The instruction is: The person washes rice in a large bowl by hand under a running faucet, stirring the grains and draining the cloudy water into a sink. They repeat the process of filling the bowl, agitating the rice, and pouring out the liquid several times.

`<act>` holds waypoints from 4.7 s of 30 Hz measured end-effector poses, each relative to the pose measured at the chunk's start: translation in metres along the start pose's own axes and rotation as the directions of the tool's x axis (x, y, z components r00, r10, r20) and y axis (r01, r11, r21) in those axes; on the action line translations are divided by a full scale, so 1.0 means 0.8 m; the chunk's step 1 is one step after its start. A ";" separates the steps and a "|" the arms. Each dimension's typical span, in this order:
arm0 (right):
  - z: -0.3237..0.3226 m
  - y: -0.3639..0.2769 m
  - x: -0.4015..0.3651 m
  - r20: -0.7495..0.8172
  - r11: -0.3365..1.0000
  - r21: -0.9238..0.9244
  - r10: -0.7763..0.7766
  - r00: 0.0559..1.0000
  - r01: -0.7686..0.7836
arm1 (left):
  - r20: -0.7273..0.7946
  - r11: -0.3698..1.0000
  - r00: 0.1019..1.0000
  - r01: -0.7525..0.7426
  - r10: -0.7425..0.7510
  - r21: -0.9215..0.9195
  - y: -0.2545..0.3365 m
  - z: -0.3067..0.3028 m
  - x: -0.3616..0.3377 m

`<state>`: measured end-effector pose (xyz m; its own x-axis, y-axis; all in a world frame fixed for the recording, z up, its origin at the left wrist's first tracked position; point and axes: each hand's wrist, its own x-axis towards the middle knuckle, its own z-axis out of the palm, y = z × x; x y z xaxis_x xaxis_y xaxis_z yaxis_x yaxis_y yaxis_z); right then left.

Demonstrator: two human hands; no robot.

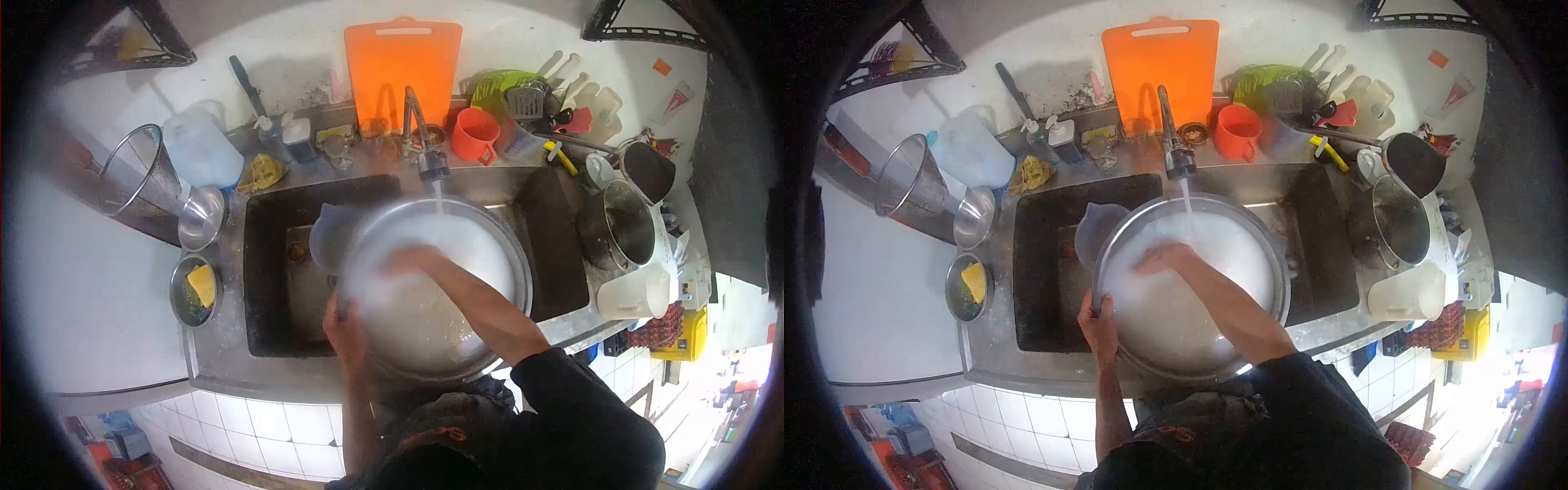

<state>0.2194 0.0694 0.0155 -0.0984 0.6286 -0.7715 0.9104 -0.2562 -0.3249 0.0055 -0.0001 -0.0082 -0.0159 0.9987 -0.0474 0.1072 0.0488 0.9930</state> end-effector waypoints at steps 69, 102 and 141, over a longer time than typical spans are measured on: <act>-0.050 0.048 -0.141 -0.944 0.673 0.321 0.286 0.167 0.666 | 0.015 0.999 0.999 0.040 -0.040 -0.023 0.027 0.001 -0.006; -0.038 0.044 -0.135 -0.808 0.798 0.149 -0.242 0.536 0.585 | -0.004 0.999 1.000 -0.027 0.028 0.037 0.007 -0.001 -0.004; 0.231 0.171 -0.193 -0.501 -0.353 0.523 0.610 0.614 0.776 | 0.041 0.999 0.999 0.028 -0.027 -0.019 0.043 0.006 -0.046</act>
<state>0.2846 -0.1980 -0.0111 0.6959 0.5977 -0.3981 -0.6075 0.1943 -0.7702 0.0148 -0.0350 0.0276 0.0220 0.9966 -0.0790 0.0882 0.0768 0.9931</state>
